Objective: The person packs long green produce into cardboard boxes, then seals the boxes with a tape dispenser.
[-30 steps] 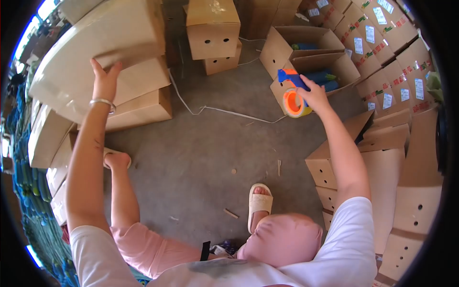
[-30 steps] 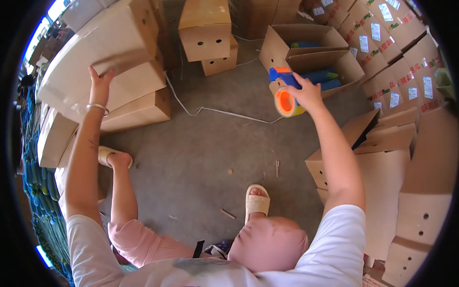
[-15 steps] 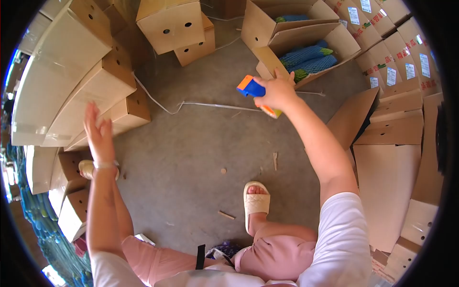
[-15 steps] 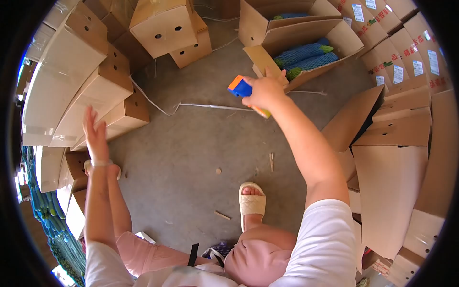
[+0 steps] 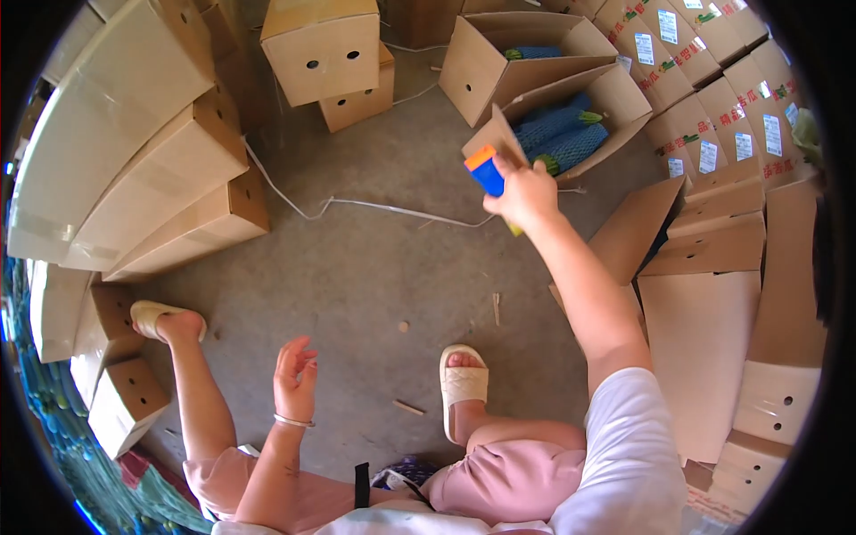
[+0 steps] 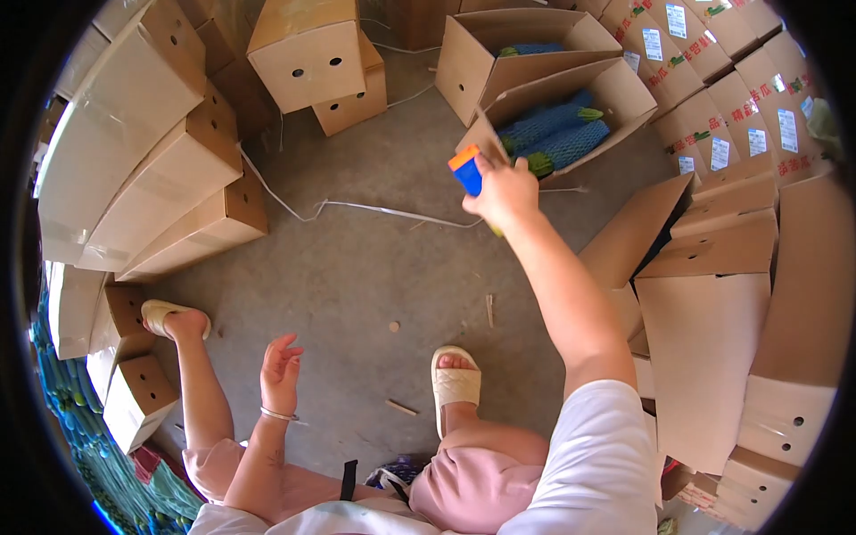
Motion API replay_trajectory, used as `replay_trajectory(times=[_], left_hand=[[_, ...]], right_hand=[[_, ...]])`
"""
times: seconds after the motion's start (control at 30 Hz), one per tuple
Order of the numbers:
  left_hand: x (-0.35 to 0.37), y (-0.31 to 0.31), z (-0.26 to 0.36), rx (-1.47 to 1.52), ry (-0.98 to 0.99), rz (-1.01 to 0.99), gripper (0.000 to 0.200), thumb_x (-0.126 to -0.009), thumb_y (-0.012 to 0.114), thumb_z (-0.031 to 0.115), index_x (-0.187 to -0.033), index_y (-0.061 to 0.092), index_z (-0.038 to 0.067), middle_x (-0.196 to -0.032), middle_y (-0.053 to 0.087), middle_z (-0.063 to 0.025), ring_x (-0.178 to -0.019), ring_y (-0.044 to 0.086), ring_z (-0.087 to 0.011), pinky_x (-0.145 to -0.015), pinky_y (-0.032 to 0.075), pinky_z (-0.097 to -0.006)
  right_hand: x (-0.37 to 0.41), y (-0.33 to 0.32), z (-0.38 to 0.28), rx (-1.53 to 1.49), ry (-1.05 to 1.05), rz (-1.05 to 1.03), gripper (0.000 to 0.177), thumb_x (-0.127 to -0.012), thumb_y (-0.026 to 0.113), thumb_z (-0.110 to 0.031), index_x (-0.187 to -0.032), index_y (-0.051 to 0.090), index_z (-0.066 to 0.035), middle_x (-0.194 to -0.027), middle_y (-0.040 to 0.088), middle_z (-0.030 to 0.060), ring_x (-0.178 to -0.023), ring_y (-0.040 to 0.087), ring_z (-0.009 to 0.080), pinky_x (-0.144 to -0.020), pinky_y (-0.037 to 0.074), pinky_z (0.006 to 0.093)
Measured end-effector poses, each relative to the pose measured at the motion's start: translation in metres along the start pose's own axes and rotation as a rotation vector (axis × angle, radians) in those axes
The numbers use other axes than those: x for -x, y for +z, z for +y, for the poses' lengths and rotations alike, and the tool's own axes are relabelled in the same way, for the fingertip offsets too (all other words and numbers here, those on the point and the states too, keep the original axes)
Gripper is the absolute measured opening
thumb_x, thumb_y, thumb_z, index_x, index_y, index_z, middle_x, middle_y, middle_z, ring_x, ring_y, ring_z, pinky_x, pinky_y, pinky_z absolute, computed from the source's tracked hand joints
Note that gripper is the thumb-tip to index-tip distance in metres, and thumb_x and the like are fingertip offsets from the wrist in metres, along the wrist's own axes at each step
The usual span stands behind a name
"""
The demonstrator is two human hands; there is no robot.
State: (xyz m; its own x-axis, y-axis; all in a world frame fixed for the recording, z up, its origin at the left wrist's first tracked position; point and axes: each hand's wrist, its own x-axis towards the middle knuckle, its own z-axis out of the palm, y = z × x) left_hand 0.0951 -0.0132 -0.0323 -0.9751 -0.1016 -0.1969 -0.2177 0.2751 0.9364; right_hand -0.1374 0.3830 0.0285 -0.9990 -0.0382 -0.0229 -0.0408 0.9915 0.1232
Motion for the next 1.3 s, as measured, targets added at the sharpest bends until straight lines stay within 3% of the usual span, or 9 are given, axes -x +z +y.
replay_trajectory(times=[0.2,0.37,0.47,0.67,0.77,0.9,1.07,1.2,1.3], left_hand=[[0.003,0.006,0.01,-0.033,0.031,-0.058,0.033,-0.087,0.053,-0.002,-0.12,0.057,0.001,-0.111,0.058,-0.0096,-0.098,0.063,-0.0189,-0.083,0.05,-0.0281],[0.015,-0.012,0.023,0.585,-0.546,0.021,0.039,-0.097,0.052,0.026,-0.131,0.049,0.008,-0.114,0.058,-0.0046,-0.102,0.058,-0.0139,-0.084,0.047,-0.0274],[0.03,-0.028,-0.088,0.87,-0.504,-0.078,0.046,-0.097,0.054,0.033,-0.135,0.045,0.009,-0.118,0.057,-0.0036,-0.103,0.055,-0.012,-0.085,0.047,-0.0288],[0.006,-0.02,0.03,-0.517,-0.403,0.105,0.032,-0.085,0.064,0.026,-0.099,0.064,-0.002,-0.081,0.068,-0.0109,-0.077,0.064,-0.019,-0.065,0.051,-0.0363],[0.007,-0.079,0.008,0.021,-0.365,0.171,0.027,-0.083,0.062,0.02,-0.087,0.064,-0.007,-0.068,0.066,-0.0146,-0.057,0.065,-0.0222,-0.055,0.051,-0.0323],[-0.004,-0.145,-0.003,-0.494,-0.456,0.086,0.021,-0.084,0.061,0.018,-0.086,0.062,-0.003,-0.068,0.065,-0.0141,-0.057,0.062,-0.0156,-0.047,0.045,-0.0311],[-0.044,-0.171,0.0,-1.084,-0.007,-0.021,0.051,-0.085,0.059,0.017,-0.133,0.048,0.003,-0.122,0.053,-0.0244,-0.11,0.055,-0.0385,-0.093,0.043,-0.0408],[-0.042,-0.124,0.036,-1.017,-0.192,-0.235,0.071,-0.088,0.061,0.032,-0.146,0.029,0.008,-0.118,0.052,-0.0225,-0.109,0.055,-0.0382,-0.093,0.043,-0.0407],[-0.041,-0.123,0.059,-0.873,-0.264,-0.473,0.074,-0.09,0.058,0.041,-0.146,0.027,0.006,-0.121,0.051,-0.0214,-0.111,0.054,-0.0371,-0.096,0.042,-0.0401]], right_hand=[[0.119,-0.029,-0.09,-0.136,-0.453,-0.127,0.067,-0.062,0.072,-0.04,-0.12,0.053,-0.011,-0.088,0.065,0.0139,-0.088,0.058,0.033,-0.065,0.052,0.0427],[0.194,-0.105,-0.172,-1.302,-1.044,-0.661,0.08,-0.072,0.07,-0.033,-0.145,0.039,-0.024,-0.082,0.059,0.0132,-0.074,0.06,0.0303,-0.069,0.049,0.0366],[0.171,-0.132,-0.153,-1.34,-0.985,-0.457,0.077,-0.073,0.073,-0.031,-0.142,0.043,-0.017,-0.085,0.06,0.0127,-0.074,0.062,0.0266,-0.071,0.049,0.0336],[0.144,-0.087,-0.072,-1.615,-0.452,-0.181,0.079,-0.075,0.074,-0.023,-0.143,0.039,-0.004,-0.119,0.058,0.0131,-0.11,0.057,0.0203,-0.095,0.044,0.0325],[0.15,-0.092,-0.006,-1.519,-0.256,0.048,0.08,-0.076,0.071,-0.016,-0.144,0.034,-0.001,-0.136,0.048,0.0135,-0.12,0.051,0.0202,-0.102,0.04,0.0344],[0.162,-0.091,0.084,-1.437,0.056,0.195,0.077,-0.077,0.062,-0.008,-0.147,0.028,0.0,-0.145,0.039,0.0113,-0.126,0.045,0.0177,-0.106,0.036,0.0312],[0.161,-0.06,0.129,-1.376,0.216,-0.04,0.077,-0.078,0.062,-0.011,-0.147,0.028,0.0,-0.145,0.04,0.0119,-0.131,0.041,0.0192,-0.109,0.032,0.0326],[0.134,-0.048,0.046,-1.039,-0.454,-0.411,0.077,-0.068,0.071,-0.012,-0.141,0.044,-0.011,-0.12,0.056,0.0114,-0.111,0.054,0.0237,-0.098,0.041,0.0347],[0.133,-0.039,-0.02,-0.556,-0.629,-0.286,0.073,-0.063,0.073,-0.016,-0.133,0.054,-0.021,-0.097,0.055,0.0092,-0.093,0.054,0.0282,-0.082,0.047,0.036]])
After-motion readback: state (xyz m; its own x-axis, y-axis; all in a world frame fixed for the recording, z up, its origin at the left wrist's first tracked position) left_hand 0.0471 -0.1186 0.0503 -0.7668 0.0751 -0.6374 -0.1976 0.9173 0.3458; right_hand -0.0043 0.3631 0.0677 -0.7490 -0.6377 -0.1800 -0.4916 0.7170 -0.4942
